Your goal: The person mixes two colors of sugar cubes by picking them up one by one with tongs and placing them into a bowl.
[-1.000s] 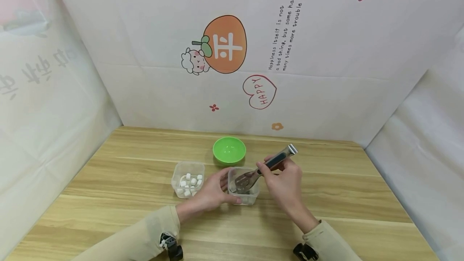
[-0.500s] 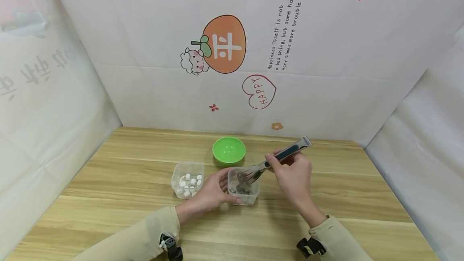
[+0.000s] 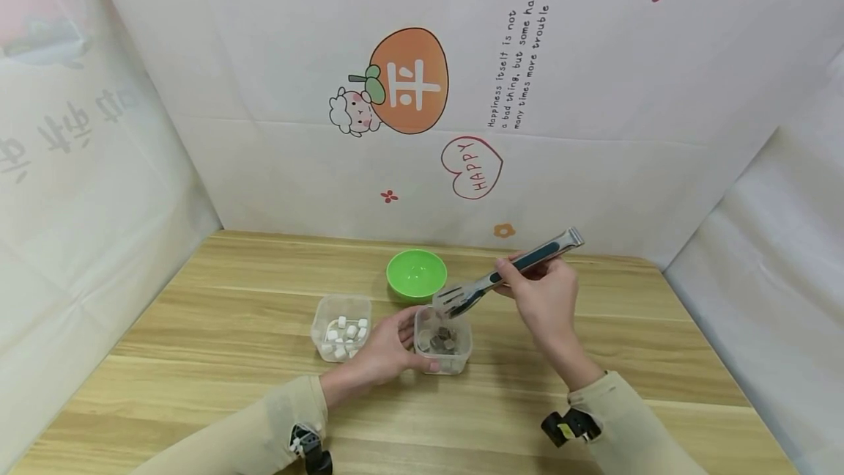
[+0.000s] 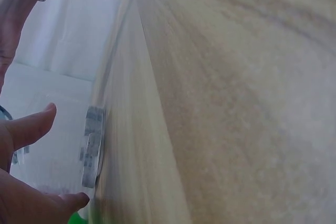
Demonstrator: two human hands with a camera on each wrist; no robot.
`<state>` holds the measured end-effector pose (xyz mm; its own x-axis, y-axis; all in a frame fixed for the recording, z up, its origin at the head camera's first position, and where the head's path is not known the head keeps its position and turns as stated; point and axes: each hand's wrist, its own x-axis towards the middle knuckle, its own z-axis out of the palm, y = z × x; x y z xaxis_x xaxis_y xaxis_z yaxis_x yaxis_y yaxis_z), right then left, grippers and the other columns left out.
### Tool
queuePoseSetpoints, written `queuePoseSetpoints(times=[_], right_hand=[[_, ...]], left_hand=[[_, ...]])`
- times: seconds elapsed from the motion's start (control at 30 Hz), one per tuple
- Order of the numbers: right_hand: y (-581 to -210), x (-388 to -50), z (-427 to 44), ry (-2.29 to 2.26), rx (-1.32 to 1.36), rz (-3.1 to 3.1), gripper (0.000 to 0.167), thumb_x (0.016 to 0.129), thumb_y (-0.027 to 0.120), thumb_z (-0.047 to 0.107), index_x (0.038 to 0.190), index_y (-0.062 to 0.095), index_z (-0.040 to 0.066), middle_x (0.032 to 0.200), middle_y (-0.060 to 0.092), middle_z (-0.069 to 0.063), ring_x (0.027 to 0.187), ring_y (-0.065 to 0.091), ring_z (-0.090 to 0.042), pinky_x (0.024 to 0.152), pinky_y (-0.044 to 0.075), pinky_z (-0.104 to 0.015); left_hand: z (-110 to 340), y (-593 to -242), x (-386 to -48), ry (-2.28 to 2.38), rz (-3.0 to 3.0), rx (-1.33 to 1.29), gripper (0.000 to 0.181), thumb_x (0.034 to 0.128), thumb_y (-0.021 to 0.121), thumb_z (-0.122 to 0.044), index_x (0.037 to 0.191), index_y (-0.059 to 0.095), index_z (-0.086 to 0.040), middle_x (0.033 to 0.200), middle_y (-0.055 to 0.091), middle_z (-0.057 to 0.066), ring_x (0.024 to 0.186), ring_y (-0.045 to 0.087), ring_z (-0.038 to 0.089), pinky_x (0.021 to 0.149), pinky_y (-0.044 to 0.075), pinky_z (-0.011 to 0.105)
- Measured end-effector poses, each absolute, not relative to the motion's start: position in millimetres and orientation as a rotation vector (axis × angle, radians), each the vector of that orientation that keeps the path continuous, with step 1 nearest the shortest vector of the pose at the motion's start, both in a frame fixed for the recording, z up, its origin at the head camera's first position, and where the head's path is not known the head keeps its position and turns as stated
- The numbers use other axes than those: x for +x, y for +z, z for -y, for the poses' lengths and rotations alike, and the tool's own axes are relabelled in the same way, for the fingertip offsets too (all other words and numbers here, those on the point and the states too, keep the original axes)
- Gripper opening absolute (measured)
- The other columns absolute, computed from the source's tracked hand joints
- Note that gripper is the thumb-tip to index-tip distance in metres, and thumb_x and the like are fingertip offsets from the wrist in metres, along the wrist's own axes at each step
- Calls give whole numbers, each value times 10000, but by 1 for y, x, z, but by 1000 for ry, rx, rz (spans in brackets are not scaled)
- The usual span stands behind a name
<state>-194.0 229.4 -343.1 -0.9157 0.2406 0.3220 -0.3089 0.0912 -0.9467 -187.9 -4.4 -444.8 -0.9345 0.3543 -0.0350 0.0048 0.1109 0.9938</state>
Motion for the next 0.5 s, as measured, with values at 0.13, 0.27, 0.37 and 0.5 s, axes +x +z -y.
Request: queuePoseSetpoints(times=[0.13,0.27,0.37,0.5], right_hand=[[-339,-202,-227,1913,41,1964,263,928,794,6,1058,641,-165,885,734,-81,791,777,-170,730,658,-354],[-338,-214,-221,1933,41,1944,257,928,794,7,1056,645,-159,898,736,-87,802,776,-183,730,662,-357],[-340,-225,-216,1941,38,1923,250,925,795,4,1054,649,-153,916,747,-86,803,777,-186,722,665,-359],[-344,-238,-208,1939,-5,1921,252,920,797,-5,1069,656,-150,943,756,-86,793,777,-171,719,667,-356]], left_hand=[[4,-445,-188,1902,-2130,335,1034,687,929,85,1577,407,14,1603,451,193,1459,448,381,1226,366,478],[4,-446,-189,1909,-2121,328,1041,693,930,77,1582,390,26,1615,431,201,1469,432,387,1233,354,482],[4,-446,-189,1906,-2125,327,1044,695,933,73,1584,386,29,1618,423,207,1472,427,389,1233,353,481],[4,-446,-188,1901,-2134,326,1043,690,936,75,1581,395,25,1611,434,210,1469,431,387,1232,357,479]])
